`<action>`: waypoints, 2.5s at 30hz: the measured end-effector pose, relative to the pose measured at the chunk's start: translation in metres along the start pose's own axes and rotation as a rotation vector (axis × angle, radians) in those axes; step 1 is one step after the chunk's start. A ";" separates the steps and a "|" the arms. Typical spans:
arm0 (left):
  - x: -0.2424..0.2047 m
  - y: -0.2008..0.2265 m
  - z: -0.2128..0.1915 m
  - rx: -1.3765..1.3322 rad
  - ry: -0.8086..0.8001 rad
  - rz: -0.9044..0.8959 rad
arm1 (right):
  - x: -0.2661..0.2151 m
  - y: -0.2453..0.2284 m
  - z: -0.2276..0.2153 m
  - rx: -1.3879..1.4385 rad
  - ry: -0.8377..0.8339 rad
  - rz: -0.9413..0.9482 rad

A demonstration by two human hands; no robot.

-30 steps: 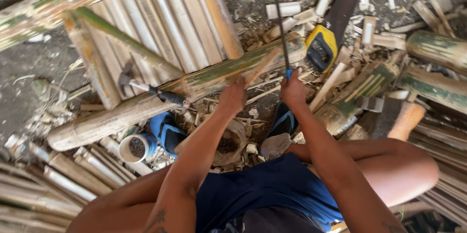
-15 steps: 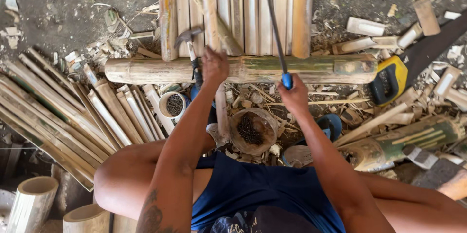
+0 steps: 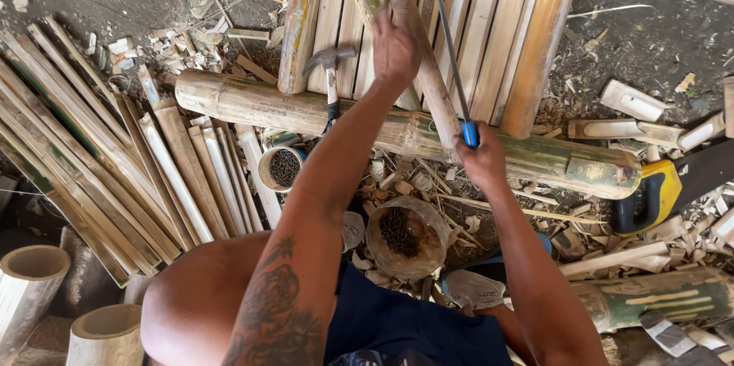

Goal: The person assembles a bamboo frame by placing split bamboo slats into a frame, cutting them to size with a hand saw, and securing them with nails using a hammer. The person repeatedly measures, cuts, and nails the slats into place.

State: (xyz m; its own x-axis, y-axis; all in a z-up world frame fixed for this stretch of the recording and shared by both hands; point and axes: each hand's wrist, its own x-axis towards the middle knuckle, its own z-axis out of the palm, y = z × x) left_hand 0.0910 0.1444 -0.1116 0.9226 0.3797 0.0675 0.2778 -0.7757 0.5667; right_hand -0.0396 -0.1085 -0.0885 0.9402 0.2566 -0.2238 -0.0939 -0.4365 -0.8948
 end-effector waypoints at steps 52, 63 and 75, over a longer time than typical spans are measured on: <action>-0.002 -0.064 -0.020 0.381 -0.506 0.996 | 0.026 -0.016 0.014 -0.088 0.089 0.255; 0.001 -0.052 -0.029 0.579 -0.518 1.008 | 0.012 -0.024 -0.006 -0.175 0.072 0.024; 0.000 -0.057 -0.020 0.635 -0.525 1.007 | 0.002 -0.011 -0.172 -1.154 -0.357 -0.228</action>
State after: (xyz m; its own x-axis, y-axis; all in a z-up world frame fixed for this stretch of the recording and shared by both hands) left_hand 0.0701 0.1989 -0.1281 0.7526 -0.6345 -0.1764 -0.6495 -0.7593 -0.0400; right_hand 0.0194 -0.2517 -0.0131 0.7382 0.5689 -0.3624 0.5754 -0.8115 -0.1018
